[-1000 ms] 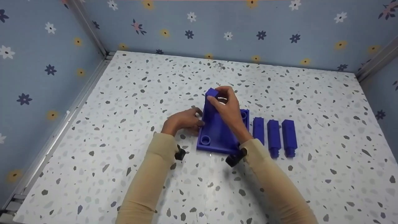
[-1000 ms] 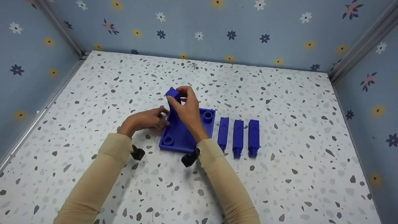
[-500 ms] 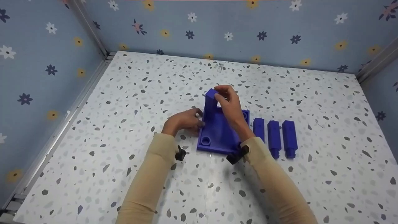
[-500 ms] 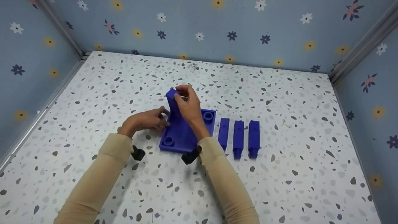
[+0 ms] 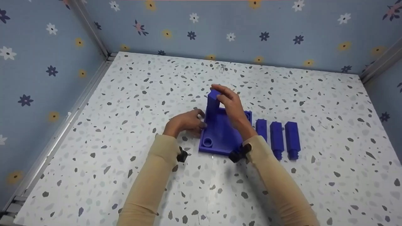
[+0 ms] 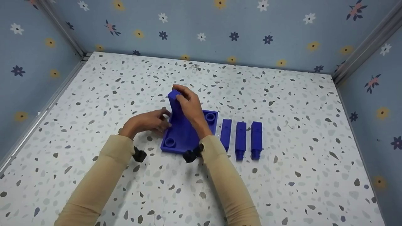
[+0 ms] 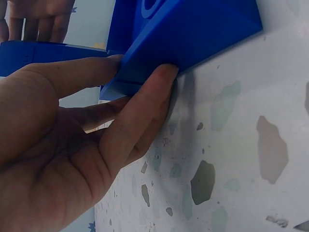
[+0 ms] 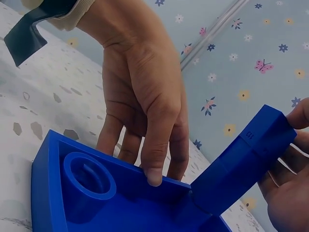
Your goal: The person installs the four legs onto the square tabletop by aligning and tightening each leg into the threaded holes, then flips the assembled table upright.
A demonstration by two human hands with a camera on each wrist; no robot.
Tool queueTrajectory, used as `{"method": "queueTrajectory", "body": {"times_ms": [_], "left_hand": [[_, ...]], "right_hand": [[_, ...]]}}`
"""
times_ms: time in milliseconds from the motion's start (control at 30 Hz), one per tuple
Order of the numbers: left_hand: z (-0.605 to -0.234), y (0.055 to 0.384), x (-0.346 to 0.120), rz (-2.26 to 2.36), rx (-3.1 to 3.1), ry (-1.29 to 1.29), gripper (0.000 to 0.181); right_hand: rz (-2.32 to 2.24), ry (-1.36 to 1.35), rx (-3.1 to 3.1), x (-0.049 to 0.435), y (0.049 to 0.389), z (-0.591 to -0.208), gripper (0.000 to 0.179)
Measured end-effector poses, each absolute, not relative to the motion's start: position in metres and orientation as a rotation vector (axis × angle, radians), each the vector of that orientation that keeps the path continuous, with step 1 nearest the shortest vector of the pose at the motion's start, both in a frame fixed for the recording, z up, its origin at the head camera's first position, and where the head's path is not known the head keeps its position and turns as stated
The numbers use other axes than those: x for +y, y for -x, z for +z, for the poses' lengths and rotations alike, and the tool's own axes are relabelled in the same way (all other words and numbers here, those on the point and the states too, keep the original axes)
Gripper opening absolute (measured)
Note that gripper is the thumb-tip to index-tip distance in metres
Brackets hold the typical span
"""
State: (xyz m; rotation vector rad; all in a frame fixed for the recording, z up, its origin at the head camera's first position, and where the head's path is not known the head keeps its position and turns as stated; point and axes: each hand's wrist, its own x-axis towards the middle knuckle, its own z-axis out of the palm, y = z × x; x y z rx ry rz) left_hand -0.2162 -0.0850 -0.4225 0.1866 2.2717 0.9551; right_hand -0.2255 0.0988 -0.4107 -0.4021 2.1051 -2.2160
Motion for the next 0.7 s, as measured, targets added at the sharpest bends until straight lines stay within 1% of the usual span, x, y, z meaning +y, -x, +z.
{"method": "queueTrajectory", "body": {"times_ms": [233, 700], "left_hand": [[-0.4214, 0.2153, -0.085, 0.95, 2.272, -0.185, 0.052], [-0.4239, 0.2164, -0.086, 0.949, 2.286, -0.194, 0.05]], "right_hand": [[-2.237, 0.417, 2.036, 0.0978, 0.2258, -0.408, 0.036], [-2.21, 0.426, 2.135, 0.0982, 0.2241, -0.4114, 0.032]]}}
